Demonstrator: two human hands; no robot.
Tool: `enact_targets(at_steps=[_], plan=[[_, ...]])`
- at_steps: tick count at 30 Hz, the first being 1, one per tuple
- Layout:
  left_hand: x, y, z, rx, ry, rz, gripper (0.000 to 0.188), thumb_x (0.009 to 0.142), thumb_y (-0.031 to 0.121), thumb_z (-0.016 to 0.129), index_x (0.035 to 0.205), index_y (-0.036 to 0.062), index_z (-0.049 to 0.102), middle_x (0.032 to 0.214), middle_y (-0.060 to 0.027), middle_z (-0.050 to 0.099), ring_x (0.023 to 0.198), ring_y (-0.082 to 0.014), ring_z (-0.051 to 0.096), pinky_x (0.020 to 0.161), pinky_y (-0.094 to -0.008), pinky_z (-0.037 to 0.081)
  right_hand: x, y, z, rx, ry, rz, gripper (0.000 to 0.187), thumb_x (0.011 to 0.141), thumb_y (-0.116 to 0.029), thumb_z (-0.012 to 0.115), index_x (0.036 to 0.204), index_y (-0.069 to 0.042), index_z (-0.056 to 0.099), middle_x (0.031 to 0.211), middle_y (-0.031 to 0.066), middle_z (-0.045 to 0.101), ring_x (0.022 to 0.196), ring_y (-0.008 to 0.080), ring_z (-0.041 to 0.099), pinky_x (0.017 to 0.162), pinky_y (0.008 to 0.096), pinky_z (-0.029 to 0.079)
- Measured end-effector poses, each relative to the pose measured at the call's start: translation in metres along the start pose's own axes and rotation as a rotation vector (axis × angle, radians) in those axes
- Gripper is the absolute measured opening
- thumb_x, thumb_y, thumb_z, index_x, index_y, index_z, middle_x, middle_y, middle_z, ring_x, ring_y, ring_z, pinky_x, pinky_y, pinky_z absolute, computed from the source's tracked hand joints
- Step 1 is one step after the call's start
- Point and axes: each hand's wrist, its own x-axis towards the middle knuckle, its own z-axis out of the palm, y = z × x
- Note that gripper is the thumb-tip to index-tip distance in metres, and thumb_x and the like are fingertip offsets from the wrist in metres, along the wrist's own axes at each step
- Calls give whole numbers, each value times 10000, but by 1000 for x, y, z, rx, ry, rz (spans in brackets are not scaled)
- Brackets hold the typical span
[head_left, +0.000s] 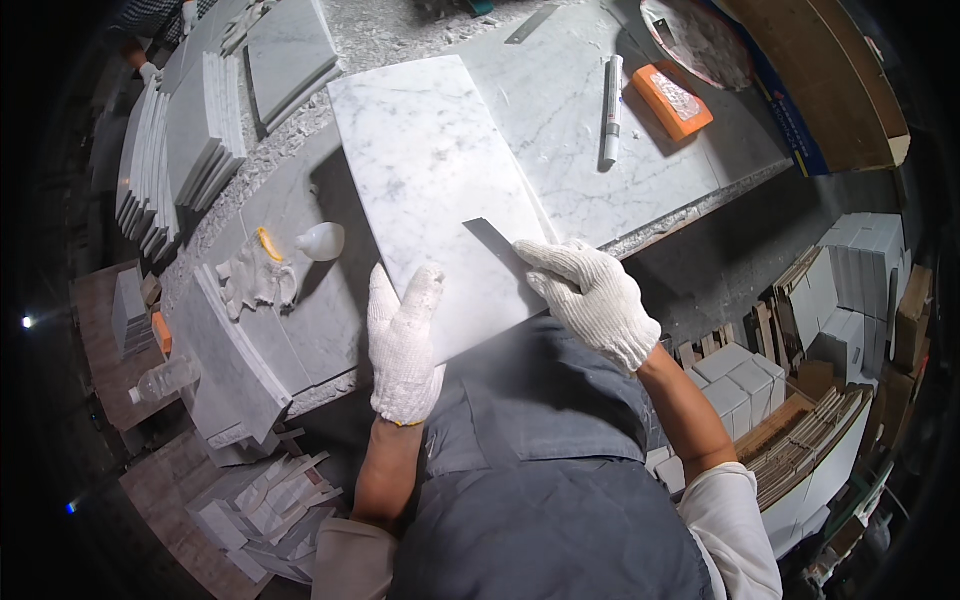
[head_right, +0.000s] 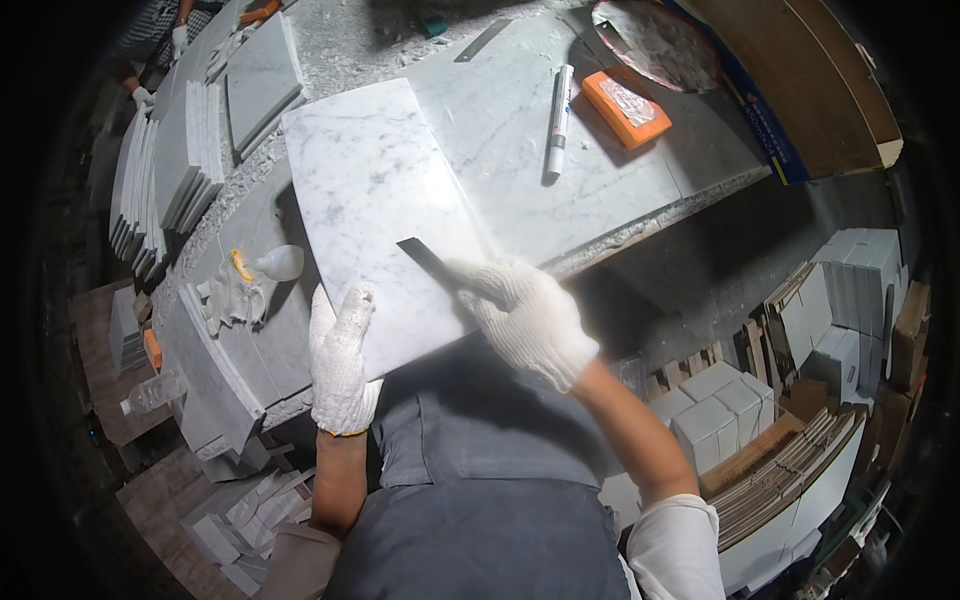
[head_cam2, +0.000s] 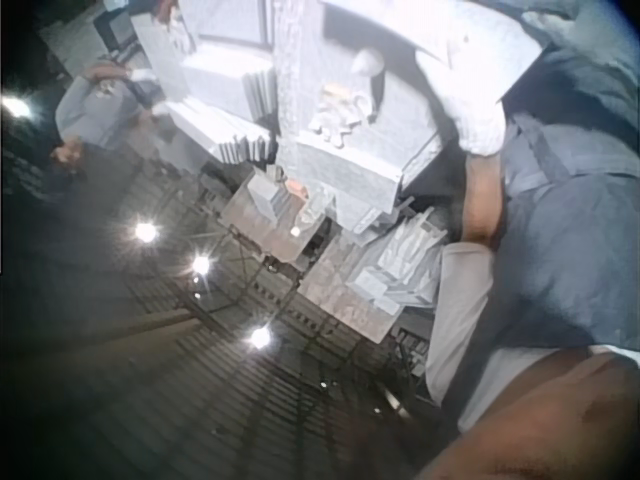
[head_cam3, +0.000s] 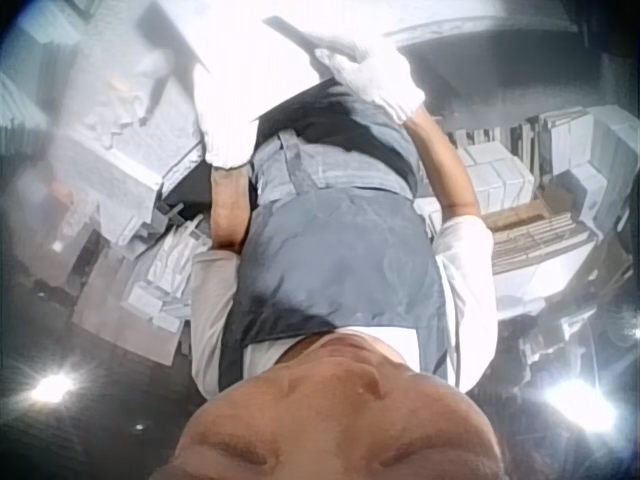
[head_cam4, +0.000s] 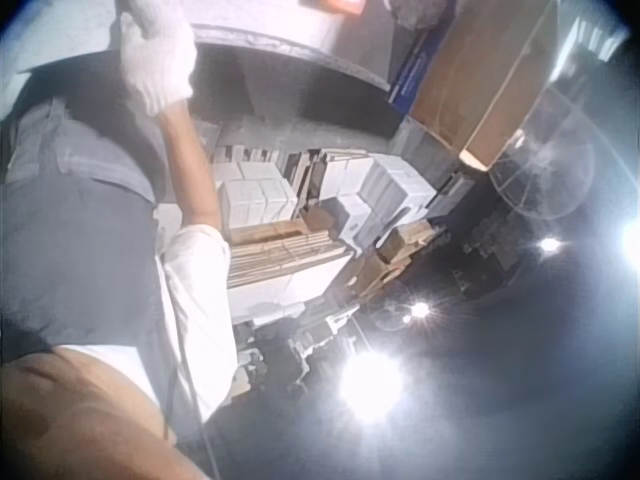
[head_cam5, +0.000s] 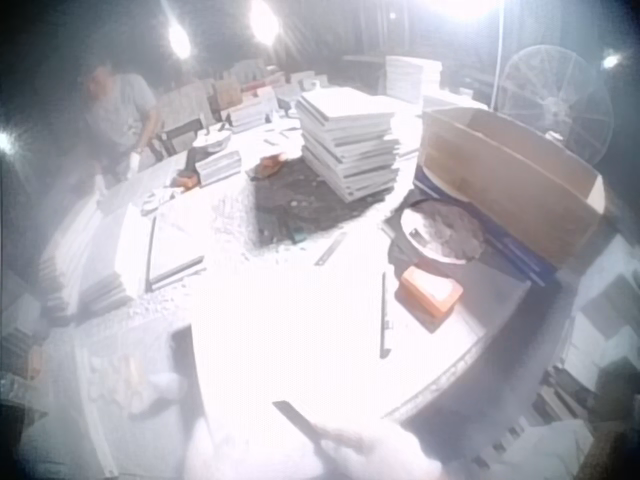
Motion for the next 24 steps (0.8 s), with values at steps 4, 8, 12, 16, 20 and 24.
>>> enact_targets(at_steps=[4,8,12,16,20,24], plan=[[0,1,-1,35,-3,0,504,998,56,617,1456,-18,417,1298,-110,584,1123,-170,592,987,-324,500,-2,1,-3,-39,30,-52,326,932,-135,688,1252,-73,714,996,136,731,900,215,687,850,308,537],[1,0,-1,30,16,-10,530,996,61,624,1467,-33,399,1300,-114,582,1134,-170,589,997,-325,494,-4,0,-4,17,-24,-11,329,941,-128,671,1260,-57,705,994,126,729,893,214,681,845,307,533],[0,-3,-2,35,48,-10,576,997,67,627,1495,-39,356,1312,-124,576,1153,-175,581,1011,-327,486,-2,4,-7,0,-34,-4,326,935,-105,674,1255,-50,707,966,124,728,848,197,670,813,307,535],[3,-3,-6,9,-4,-54,644,1000,71,626,1536,-41,287,1357,-141,550,1182,-196,571,1019,-338,489,-10,9,-7,81,-161,-24,328,954,-136,692,1269,-45,700,1059,108,746,915,169,673,863,307,535],[5,1,-15,-18,15,-123,593,1005,102,624,1513,-10,338,1322,-121,554,1174,-197,568,985,-365,516,-16,11,-17,352,-132,86,467,984,-220,676,1391,-8,588,923,40,661,680,66,561,599,225,475],[11,-7,-22,-83,-34,-125,535,1006,163,644,1471,24,416,1221,-81,580,1117,-169,576,930,-373,540,-10,12,-29,732,-163,114,389,1014,-295,651,1239,21,624,814,18,598,591,64,517,511,201,434]])
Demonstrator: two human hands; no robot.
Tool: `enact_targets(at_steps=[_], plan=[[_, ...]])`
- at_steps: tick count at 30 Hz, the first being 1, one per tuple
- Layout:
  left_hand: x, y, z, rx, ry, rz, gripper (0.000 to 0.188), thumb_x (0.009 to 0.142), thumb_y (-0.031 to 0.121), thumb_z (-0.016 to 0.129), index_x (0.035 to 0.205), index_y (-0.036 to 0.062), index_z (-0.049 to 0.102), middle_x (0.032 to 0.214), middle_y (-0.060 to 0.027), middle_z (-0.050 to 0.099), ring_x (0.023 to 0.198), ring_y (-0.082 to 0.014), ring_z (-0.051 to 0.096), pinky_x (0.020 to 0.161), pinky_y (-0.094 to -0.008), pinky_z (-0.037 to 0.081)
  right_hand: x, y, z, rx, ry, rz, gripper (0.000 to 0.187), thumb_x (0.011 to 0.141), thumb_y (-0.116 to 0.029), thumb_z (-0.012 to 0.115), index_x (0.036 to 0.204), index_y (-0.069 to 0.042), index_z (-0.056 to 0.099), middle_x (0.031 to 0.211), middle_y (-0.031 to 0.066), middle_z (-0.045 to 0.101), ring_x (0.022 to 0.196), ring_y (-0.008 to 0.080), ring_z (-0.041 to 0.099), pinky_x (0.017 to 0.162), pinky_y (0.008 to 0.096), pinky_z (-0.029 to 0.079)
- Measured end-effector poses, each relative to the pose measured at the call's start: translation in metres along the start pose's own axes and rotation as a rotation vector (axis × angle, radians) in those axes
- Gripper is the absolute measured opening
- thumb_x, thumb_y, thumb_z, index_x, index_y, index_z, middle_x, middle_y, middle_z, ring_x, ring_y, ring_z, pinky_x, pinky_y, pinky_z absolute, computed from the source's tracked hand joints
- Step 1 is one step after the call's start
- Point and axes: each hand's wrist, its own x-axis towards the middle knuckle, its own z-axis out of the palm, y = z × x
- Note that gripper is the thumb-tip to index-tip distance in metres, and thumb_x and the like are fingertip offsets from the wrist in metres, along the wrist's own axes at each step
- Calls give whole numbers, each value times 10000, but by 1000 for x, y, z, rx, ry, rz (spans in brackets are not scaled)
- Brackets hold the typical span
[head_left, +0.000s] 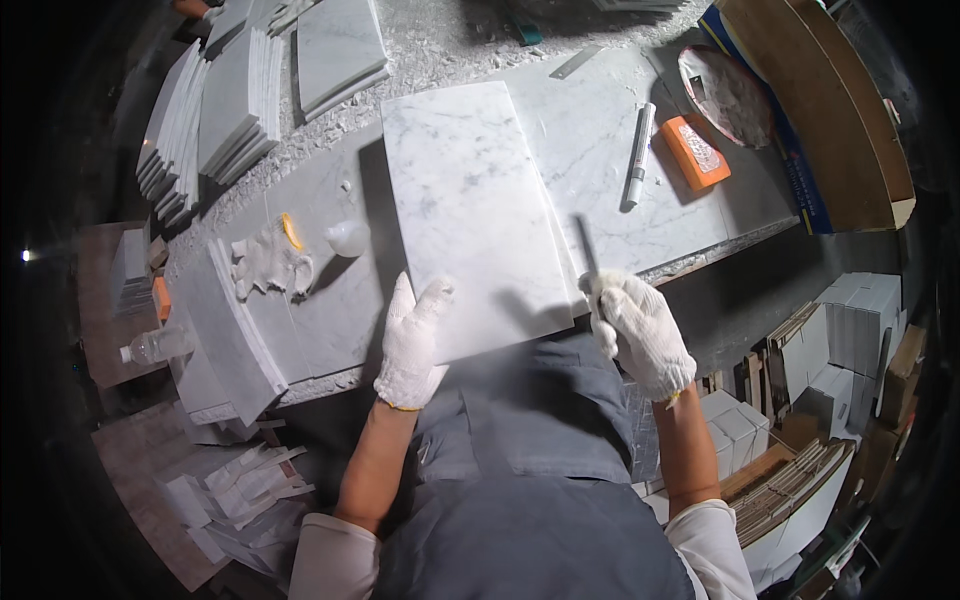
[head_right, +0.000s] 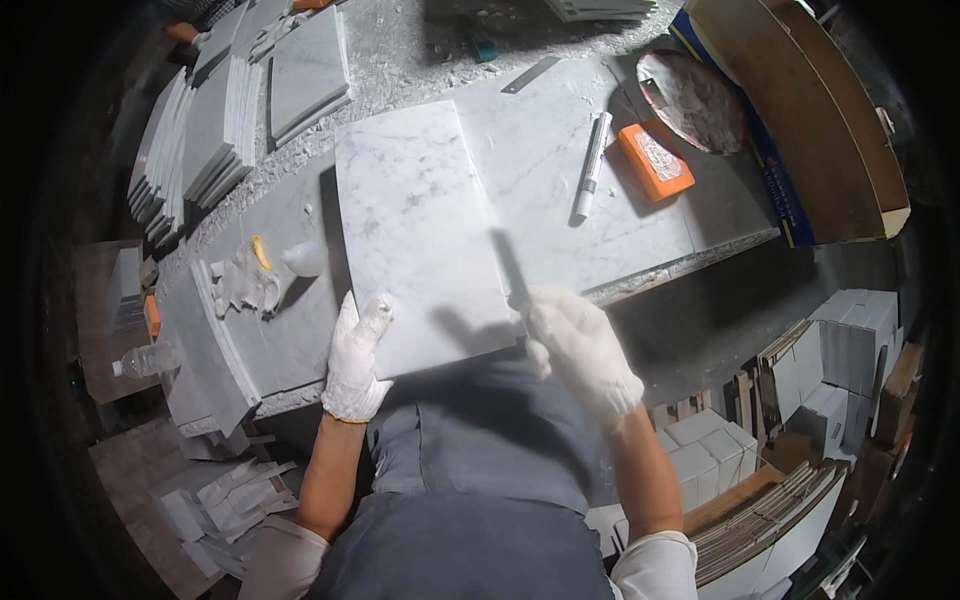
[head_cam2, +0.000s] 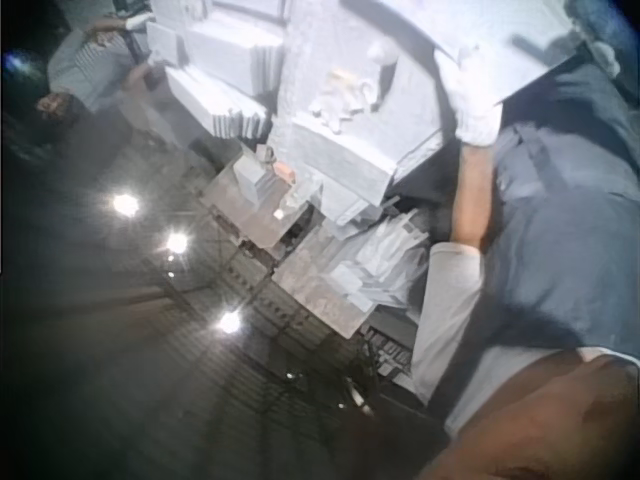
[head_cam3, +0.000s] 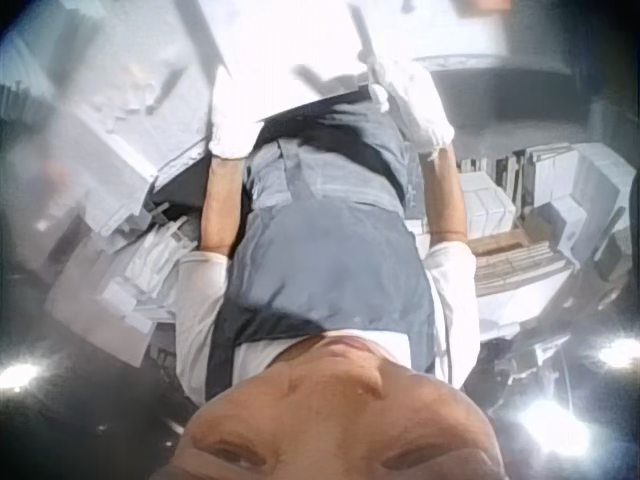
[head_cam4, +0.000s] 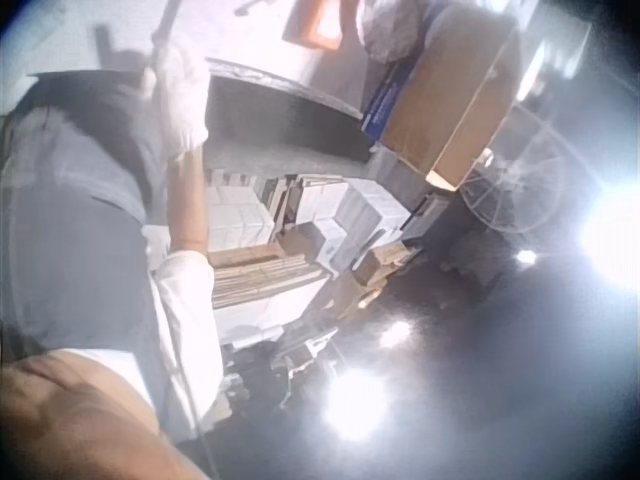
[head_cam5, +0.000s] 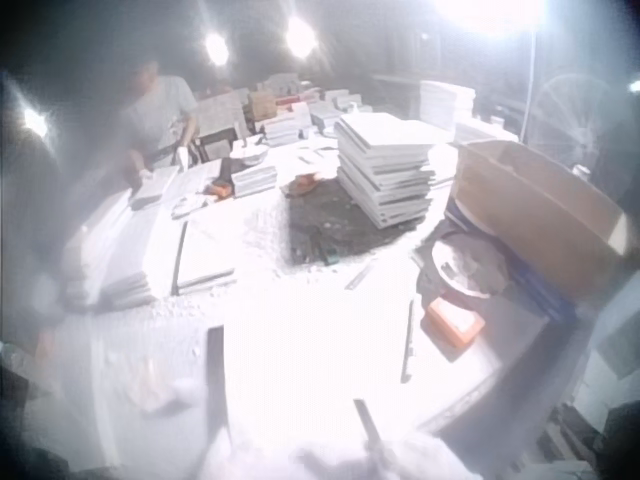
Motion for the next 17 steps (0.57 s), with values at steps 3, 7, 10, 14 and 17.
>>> enact_targets(at_steps=[3,7,10,14,17], plan=[[4,-10,-10,4,-50,9,531,1009,174,645,1469,35,420,1230,-86,579,1122,-171,573,935,-382,538,16,6,11,259,-140,-34,287,1042,-280,608,1152,-15,611,949,48,633,794,126,622,667,239,526],[13,-22,-19,-46,-96,19,393,1038,158,601,1395,54,474,1186,-65,603,1057,-173,610,897,-357,554,40,18,48,297,-199,126,253,1058,-244,570,1156,-12,604,1163,136,654,981,220,695,803,287,605],[14,-25,-23,63,35,36,787,973,251,705,1514,-135,283,1129,-108,630,1008,-135,596,804,-270,518,79,9,55,-180,-308,-172,245,1060,-202,553,1188,5,588,1173,166,663,968,238,714,771,250,608],[14,-24,-23,113,61,-19,730,980,227,685,1512,-113,318,1196,-112,612,1025,-156,602,881,-276,507,107,-6,30,-108,-124,-317,233,1050,-210,570,1177,-15,589,1246,198,652,1152,321,659,937,352,574],[17,-27,-21,-20,59,-27,445,997,165,649,1397,70,477,1175,-76,612,1030,-172,626,861,-364,567,95,1,8,405,2,-148,266,1042,-224,593,1224,-31,586,1300,192,623,1277,346,585,1082,398,491]])
